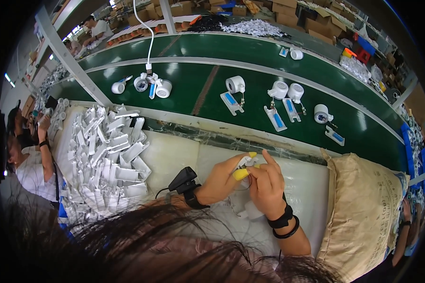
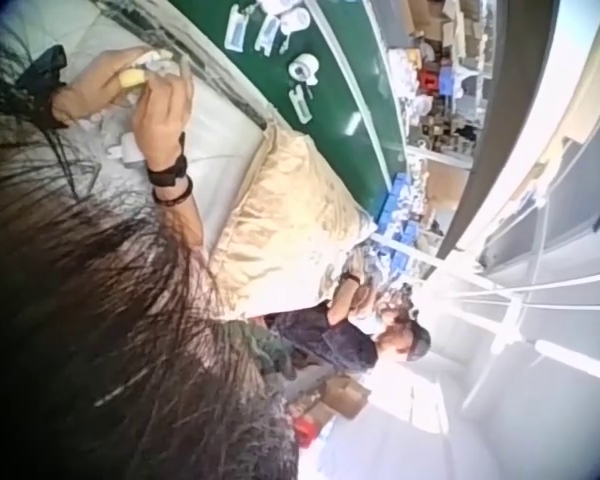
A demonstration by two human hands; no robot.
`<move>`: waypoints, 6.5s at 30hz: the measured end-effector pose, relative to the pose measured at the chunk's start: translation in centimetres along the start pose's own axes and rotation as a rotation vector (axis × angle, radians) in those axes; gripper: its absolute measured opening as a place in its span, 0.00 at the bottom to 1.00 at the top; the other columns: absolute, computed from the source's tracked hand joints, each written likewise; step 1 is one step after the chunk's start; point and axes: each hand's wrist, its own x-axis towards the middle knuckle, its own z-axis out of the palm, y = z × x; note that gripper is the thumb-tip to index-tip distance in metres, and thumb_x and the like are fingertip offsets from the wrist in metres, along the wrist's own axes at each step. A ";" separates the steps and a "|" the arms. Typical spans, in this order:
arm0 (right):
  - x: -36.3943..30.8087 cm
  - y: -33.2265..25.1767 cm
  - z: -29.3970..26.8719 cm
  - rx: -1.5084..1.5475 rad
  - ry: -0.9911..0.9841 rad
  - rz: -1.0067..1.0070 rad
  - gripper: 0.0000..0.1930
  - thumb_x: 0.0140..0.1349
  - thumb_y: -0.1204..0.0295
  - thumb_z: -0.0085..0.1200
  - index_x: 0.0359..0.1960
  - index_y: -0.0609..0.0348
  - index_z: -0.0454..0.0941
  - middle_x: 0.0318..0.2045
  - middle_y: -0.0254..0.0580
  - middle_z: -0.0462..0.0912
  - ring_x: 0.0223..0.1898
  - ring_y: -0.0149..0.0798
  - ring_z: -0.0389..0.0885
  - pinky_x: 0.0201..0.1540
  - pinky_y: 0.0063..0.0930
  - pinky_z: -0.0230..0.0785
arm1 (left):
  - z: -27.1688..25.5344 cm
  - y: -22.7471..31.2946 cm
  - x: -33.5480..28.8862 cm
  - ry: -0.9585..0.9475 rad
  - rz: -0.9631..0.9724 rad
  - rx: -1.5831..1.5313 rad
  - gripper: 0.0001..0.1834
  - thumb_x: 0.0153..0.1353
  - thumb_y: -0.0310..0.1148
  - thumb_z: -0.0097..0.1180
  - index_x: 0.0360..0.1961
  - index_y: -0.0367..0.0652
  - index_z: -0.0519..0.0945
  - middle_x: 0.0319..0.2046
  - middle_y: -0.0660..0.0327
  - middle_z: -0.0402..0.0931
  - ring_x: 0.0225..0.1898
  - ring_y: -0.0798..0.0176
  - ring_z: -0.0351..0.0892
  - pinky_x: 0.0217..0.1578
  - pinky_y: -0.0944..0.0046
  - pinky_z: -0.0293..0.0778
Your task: Assembling small white and yellow electronic components on a factory assembly line.
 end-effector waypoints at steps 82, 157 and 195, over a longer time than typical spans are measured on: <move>4.5 4.0 0.3 0.847 -0.657 0.724 0.07 0.67 0.75 0.54 0.43 0.64 0.77 0.30 0.32 0.79 0.23 0.23 0.75 0.26 0.17 0.68 | -6.6 0.2 2.6 -0.165 -0.399 -0.417 0.21 0.68 0.41 0.53 0.56 0.41 0.67 0.40 0.64 0.74 0.33 0.73 0.75 0.33 0.71 0.72; 2.9 2.8 1.8 0.172 0.027 -0.043 0.13 0.44 0.84 0.65 0.33 0.56 0.82 0.31 0.40 0.77 0.36 0.45 0.72 0.42 0.34 0.65 | -2.5 -0.2 1.6 -0.036 -0.125 -0.118 0.26 0.66 0.29 0.47 0.64 0.34 0.60 0.53 0.43 0.71 0.53 0.44 0.74 0.54 0.56 0.69; 4.9 16.6 -2.4 -0.547 -0.050 0.314 0.12 0.50 0.77 0.65 0.38 0.55 0.79 0.44 0.43 0.79 0.50 0.50 0.75 0.52 0.44 0.64 | -18.2 -14.1 16.2 0.501 -0.750 1.085 0.30 0.44 0.51 0.68 0.41 0.38 0.81 0.43 0.45 0.76 0.49 0.46 0.77 0.46 0.50 0.75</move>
